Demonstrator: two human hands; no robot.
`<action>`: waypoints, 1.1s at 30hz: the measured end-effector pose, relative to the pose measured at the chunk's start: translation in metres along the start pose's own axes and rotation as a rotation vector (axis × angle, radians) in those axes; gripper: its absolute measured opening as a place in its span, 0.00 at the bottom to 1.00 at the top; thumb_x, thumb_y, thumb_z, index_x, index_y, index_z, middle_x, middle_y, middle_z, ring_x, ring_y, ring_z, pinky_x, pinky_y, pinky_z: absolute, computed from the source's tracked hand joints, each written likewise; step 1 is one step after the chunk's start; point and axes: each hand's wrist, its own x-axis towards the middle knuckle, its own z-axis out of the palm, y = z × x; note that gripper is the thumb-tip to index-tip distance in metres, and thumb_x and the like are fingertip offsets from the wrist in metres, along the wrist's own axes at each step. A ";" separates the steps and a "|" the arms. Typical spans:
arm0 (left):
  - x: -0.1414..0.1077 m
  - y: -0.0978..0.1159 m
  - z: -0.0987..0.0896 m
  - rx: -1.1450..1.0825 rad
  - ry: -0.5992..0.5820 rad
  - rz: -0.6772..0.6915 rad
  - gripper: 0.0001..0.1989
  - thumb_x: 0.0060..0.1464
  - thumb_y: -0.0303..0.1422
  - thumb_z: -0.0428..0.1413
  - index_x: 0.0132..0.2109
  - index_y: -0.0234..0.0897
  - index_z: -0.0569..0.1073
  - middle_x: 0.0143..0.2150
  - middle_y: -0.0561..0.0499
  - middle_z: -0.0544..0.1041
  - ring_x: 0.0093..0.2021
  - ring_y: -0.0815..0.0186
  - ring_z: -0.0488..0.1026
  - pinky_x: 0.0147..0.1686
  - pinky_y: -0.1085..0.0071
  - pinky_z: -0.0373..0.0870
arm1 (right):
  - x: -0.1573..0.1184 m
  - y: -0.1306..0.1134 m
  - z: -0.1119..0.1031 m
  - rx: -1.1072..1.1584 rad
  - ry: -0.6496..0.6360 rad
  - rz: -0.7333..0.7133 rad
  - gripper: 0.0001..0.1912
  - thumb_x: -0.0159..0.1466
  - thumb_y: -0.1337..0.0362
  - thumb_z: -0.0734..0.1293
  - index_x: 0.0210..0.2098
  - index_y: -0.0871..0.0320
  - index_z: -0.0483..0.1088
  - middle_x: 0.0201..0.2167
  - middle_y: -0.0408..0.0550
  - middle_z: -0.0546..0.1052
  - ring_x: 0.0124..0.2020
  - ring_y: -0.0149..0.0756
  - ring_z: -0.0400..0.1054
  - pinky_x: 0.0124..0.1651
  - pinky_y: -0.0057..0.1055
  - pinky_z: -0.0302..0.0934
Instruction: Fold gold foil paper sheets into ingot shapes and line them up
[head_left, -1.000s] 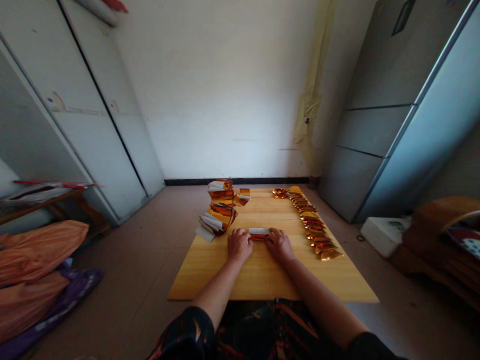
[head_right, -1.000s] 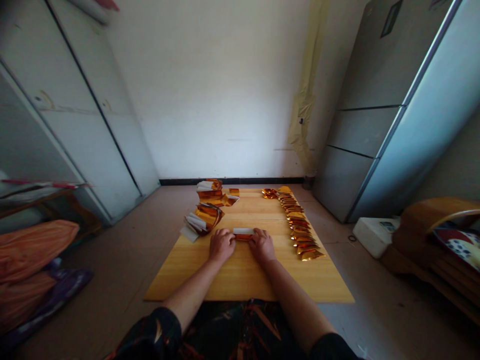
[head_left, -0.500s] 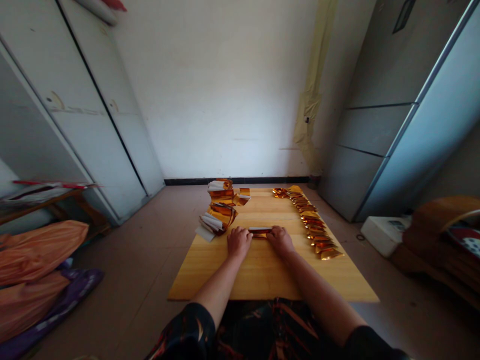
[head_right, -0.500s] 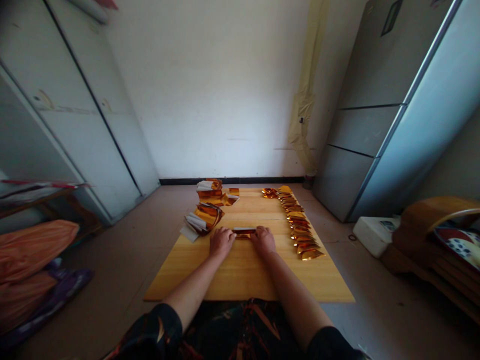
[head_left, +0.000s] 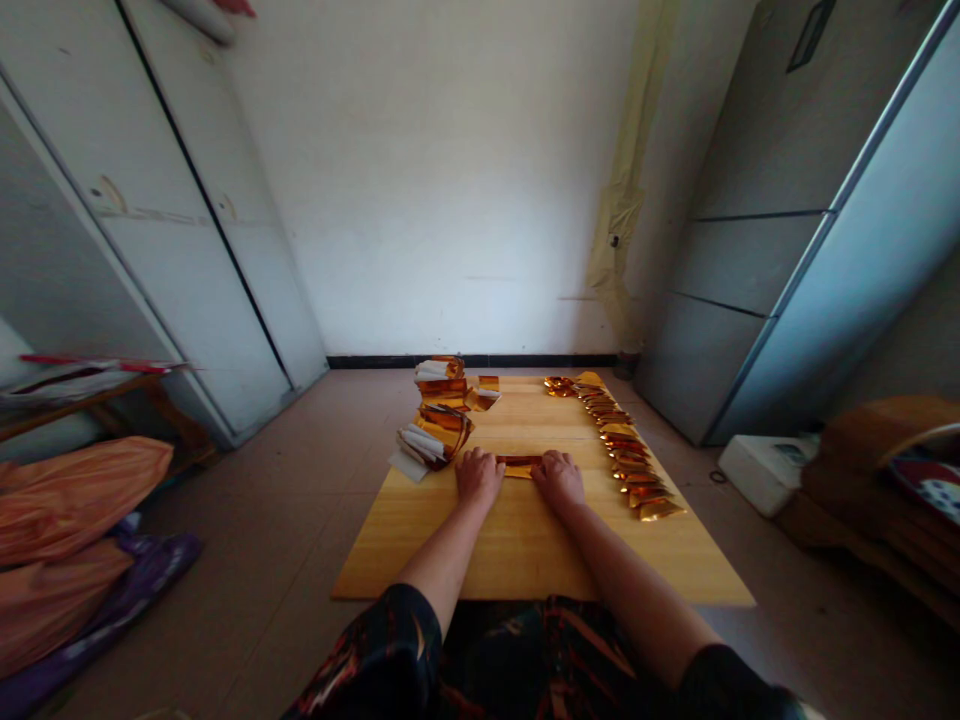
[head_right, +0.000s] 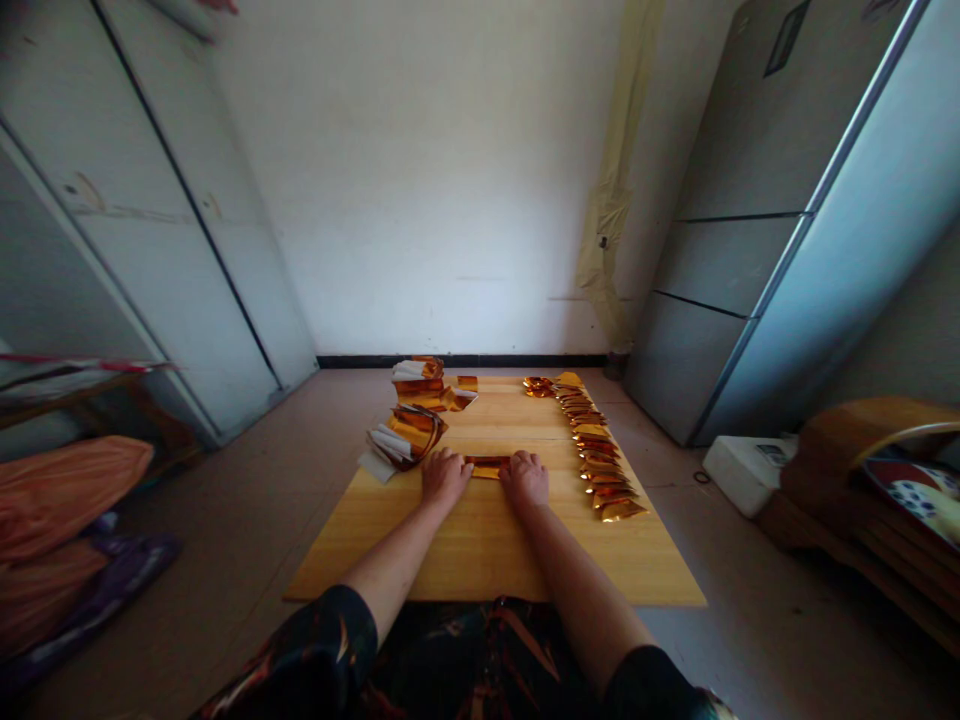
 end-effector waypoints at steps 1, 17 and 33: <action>0.000 0.000 0.001 0.001 0.002 0.002 0.14 0.57 0.40 0.50 0.40 0.38 0.76 0.43 0.44 0.73 0.48 0.58 0.65 0.45 0.64 0.61 | 0.000 0.000 0.000 -0.005 -0.002 0.000 0.12 0.64 0.59 0.58 0.36 0.57 0.70 0.43 0.51 0.73 0.46 0.40 0.62 0.42 0.32 0.54; -0.002 0.004 0.003 0.011 0.019 0.002 0.12 0.56 0.36 0.50 0.40 0.37 0.76 0.44 0.43 0.72 0.49 0.57 0.64 0.45 0.62 0.61 | 0.001 -0.002 -0.007 0.003 -0.012 0.023 0.10 0.61 0.61 0.60 0.34 0.56 0.72 0.43 0.49 0.73 0.46 0.40 0.62 0.39 0.31 0.54; -0.001 0.006 0.008 0.068 0.011 0.273 0.12 0.61 0.28 0.44 0.43 0.39 0.72 0.42 0.45 0.72 0.47 0.59 0.65 0.43 0.63 0.59 | 0.002 -0.015 -0.007 -0.129 -0.077 -0.139 0.11 0.64 0.66 0.59 0.39 0.56 0.72 0.40 0.51 0.73 0.44 0.37 0.65 0.40 0.29 0.54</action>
